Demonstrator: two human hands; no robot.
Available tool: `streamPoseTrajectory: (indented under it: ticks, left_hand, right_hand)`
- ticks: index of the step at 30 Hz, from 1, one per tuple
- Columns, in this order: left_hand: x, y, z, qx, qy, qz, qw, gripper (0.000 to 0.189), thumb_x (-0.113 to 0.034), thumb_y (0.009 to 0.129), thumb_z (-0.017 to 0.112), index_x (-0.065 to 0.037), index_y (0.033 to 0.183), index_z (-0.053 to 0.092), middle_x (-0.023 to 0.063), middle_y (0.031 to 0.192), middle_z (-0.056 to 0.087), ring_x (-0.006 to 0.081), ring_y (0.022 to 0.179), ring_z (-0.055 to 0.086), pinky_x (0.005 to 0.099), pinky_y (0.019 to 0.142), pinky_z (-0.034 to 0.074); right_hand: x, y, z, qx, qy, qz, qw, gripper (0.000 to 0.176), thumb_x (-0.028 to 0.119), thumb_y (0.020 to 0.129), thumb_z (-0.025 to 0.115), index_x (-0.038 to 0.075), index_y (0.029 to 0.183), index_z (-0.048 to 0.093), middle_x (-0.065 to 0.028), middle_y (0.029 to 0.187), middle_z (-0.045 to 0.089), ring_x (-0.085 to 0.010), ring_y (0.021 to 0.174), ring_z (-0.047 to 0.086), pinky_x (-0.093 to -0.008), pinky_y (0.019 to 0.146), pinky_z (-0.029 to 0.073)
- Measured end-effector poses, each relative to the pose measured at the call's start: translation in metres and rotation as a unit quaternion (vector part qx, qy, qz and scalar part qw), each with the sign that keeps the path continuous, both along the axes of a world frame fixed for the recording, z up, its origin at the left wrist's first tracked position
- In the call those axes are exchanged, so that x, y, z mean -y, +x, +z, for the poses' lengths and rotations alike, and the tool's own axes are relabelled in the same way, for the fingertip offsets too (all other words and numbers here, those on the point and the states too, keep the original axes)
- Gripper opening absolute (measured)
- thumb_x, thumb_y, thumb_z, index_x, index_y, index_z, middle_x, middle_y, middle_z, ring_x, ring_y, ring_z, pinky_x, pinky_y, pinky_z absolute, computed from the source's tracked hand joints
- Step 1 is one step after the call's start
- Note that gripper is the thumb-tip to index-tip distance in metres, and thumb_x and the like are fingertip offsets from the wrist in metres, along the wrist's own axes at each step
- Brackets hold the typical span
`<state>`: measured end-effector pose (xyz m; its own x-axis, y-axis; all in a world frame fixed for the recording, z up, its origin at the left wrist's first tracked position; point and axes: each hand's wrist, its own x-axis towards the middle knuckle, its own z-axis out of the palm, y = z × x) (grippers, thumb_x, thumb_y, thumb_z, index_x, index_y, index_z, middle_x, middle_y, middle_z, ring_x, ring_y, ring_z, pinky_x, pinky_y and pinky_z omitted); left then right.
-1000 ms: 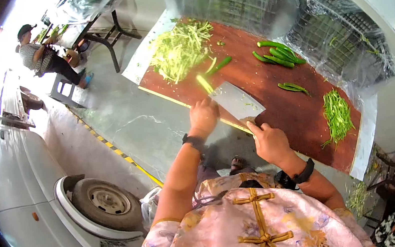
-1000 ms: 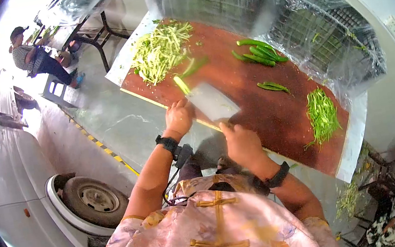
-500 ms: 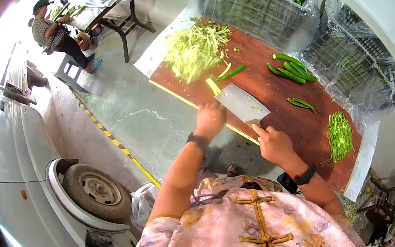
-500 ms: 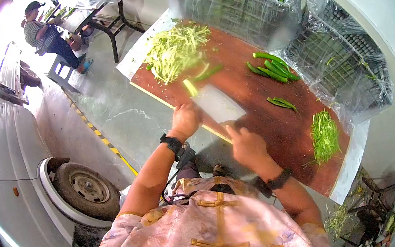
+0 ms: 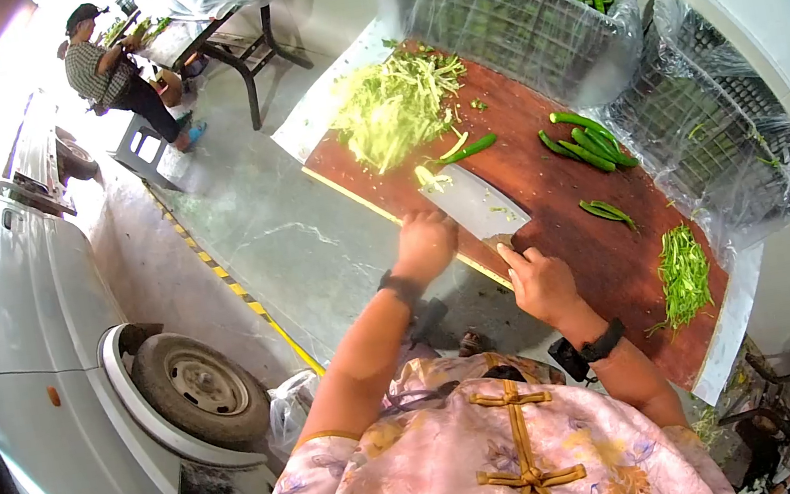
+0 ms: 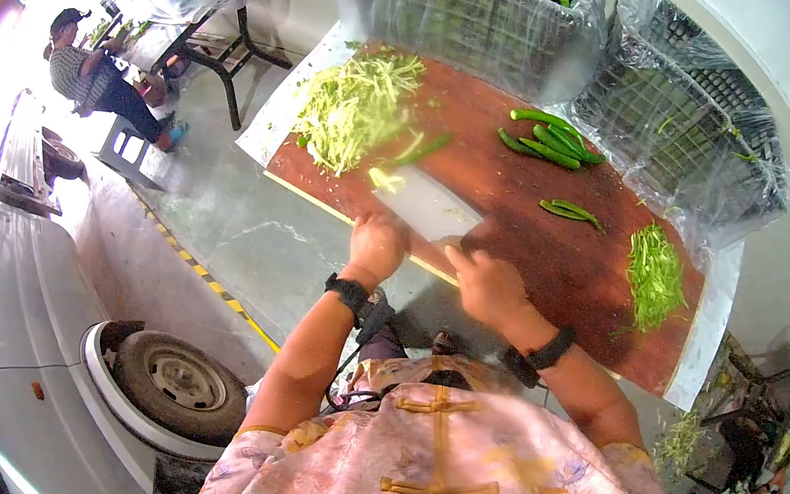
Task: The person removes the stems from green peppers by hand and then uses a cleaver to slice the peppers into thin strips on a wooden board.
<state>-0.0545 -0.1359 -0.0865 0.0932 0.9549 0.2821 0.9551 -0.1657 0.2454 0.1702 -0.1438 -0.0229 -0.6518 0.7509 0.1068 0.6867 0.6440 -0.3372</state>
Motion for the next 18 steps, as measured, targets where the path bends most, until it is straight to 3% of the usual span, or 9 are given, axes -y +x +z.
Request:
streamPoseTrajectory:
  ticks: [13, 18]
  left_hand:
    - [-0.002, 0.000, -0.002, -0.009, -0.026, 0.003, 1.000, 0.005, -0.018, 0.070, 0.059, -0.018, 0.070, 0.064, 0.0024, 0.076, 0.060, 0.0240, 0.086, 0.058, 0.0391, 0.082, 0.040]
    - [-0.001, 0.000, -0.006, 0.008, 0.026, -0.002, 1.000, 0.007, -0.019, 0.071, 0.059, -0.015, 0.075, 0.064, 0.0051, 0.080, 0.061, 0.0255, 0.086, 0.058, 0.0408, 0.080, 0.041]
  right_hand:
    - [-0.008, -0.008, -0.003, -0.004, 0.000, 0.012, 1.000, 0.042, 0.013, 0.082, 0.058, 0.012, 0.124, 0.056, -0.0137, 0.079, 0.056, -0.0338, 0.062, 0.059, -0.0438, 0.056, 0.049]
    - [-0.011, -0.023, 0.001, 0.037, 0.004, 0.008, 0.999, 0.042, 0.013, 0.082, 0.055, 0.013, 0.124, 0.053, -0.0158, 0.080, 0.059, -0.0350, 0.064, 0.060, -0.0467, 0.058, 0.049]
